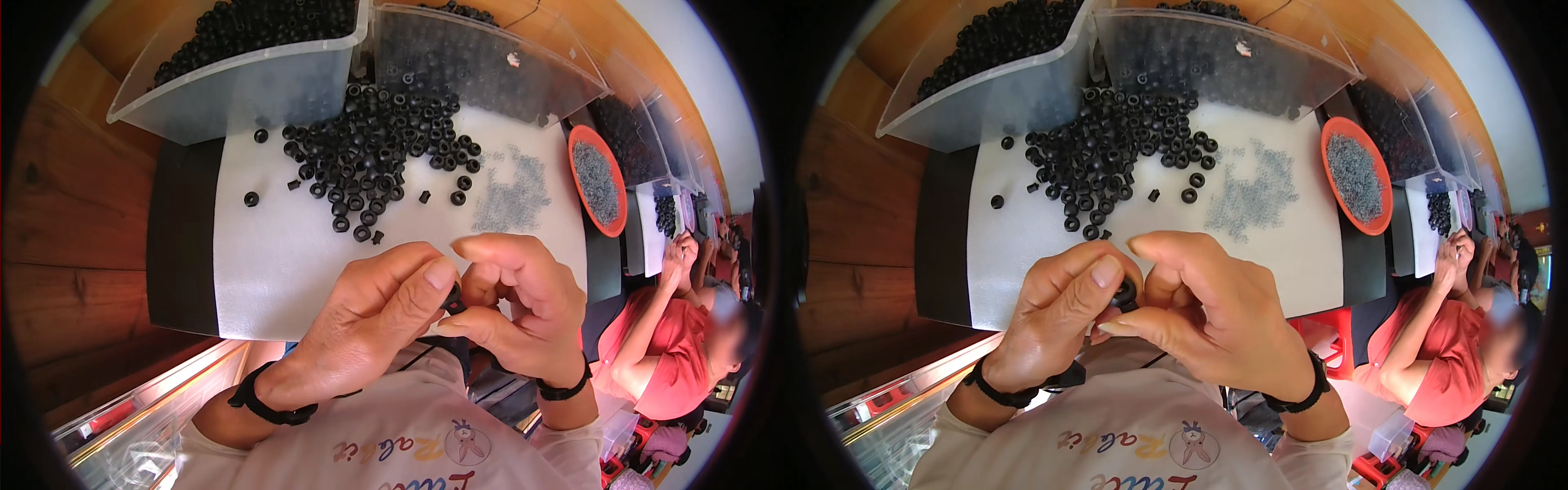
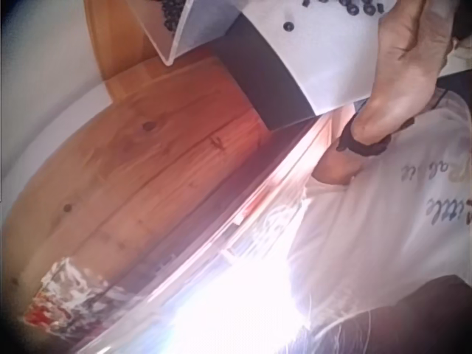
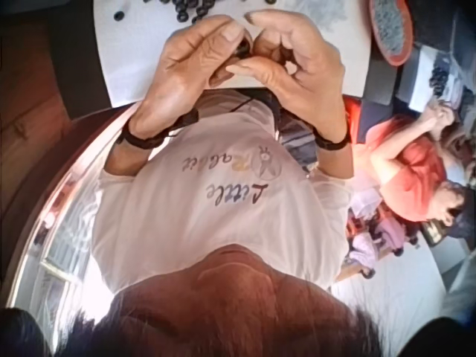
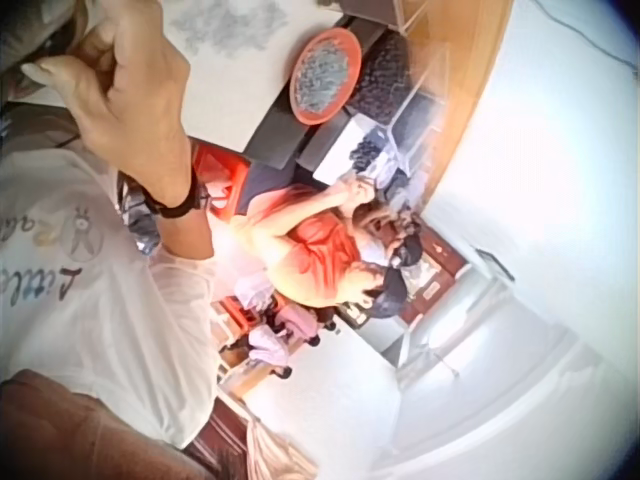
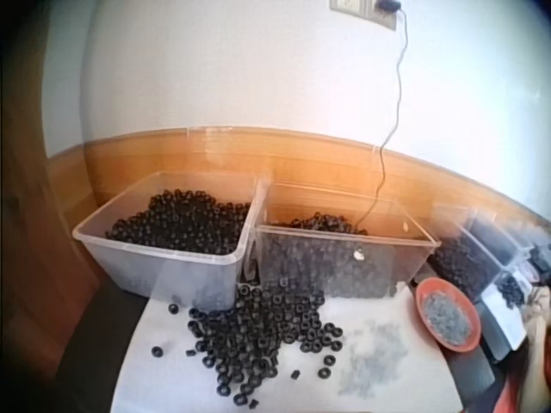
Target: Inserting small grey/blue components into circular black plastic rings and sorting them.
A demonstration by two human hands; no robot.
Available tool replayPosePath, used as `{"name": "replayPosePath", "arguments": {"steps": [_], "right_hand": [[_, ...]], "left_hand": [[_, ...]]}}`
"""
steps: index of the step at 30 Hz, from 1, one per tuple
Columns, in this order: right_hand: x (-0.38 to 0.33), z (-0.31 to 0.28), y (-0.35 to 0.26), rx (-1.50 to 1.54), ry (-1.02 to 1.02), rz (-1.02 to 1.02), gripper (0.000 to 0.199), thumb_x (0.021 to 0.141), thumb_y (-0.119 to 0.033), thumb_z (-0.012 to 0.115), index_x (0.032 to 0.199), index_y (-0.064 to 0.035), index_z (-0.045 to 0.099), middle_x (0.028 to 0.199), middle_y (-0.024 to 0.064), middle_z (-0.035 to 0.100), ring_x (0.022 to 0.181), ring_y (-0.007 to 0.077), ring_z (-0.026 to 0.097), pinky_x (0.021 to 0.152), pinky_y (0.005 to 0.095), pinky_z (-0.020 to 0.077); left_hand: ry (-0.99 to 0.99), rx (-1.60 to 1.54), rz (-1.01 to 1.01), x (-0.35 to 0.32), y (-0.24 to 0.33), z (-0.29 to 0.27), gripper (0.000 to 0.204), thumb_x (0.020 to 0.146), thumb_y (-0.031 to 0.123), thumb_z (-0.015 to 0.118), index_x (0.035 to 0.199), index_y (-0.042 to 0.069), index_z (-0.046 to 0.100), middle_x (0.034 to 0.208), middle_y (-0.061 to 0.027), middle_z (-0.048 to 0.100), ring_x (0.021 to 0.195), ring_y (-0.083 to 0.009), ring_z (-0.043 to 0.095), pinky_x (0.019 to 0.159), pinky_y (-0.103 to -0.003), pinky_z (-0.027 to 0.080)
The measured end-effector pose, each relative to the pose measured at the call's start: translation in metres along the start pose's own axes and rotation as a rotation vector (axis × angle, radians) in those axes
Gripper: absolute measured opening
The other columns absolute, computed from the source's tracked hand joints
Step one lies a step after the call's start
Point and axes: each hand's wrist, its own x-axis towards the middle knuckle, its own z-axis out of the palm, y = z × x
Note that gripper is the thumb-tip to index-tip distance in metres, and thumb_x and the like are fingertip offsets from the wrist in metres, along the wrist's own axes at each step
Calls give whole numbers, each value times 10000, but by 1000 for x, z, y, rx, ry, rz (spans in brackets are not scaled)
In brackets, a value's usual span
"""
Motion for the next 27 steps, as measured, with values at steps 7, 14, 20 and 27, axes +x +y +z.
{"name": "replayPosePath", "arguments": {"steps": [7, 14, 20, 27], "right_hand": [[6, 1, 2, -353, 111, -268, 388, 809, -180, 857, 1096, -19, 651, 721, 65, 622, 508, 181, 582, 466, 289, 435], [-4, 7, 5, -636, 86, -352, 324, 847, -38, 793, 1120, 5, 624, 757, 142, 657, 567, 277, 625, 475, 335, 457], [-8, 14, 12, -650, 109, -385, 338, 858, 22, 741, 1167, 5, 605, 747, 123, 639, 548, 277, 603, 465, 339, 440], [-6, 9, 12, -607, 75, -338, 320, 856, -7, 752, 1147, -13, 619, 725, 99, 582, 519, 250, 566, 453, 350, 419]], "left_hand": [[-26, -296, 54, 6, -9, -1, 327, 1107, 303, 494, 1033, 9, 615, 735, 25, 475, 618, -47, 364, 536, -229, 287], [46, -368, 70, 9, -13, 2, 271, 1089, 272, 543, 1036, 20, 626, 706, 40, 452, 570, -46, 348, 497, -230, 263], [91, -382, 55, 9, -20, 1, 294, 1075, 304, 578, 1042, 15, 618, 680, 56, 459, 554, -17, 359, 480, -202, 280], [79, -361, 46, 7, -20, 0, 254, 1082, 263, 563, 1021, 23, 621, 643, 53, 418, 533, -32, 325, 464, -218, 250]]}}
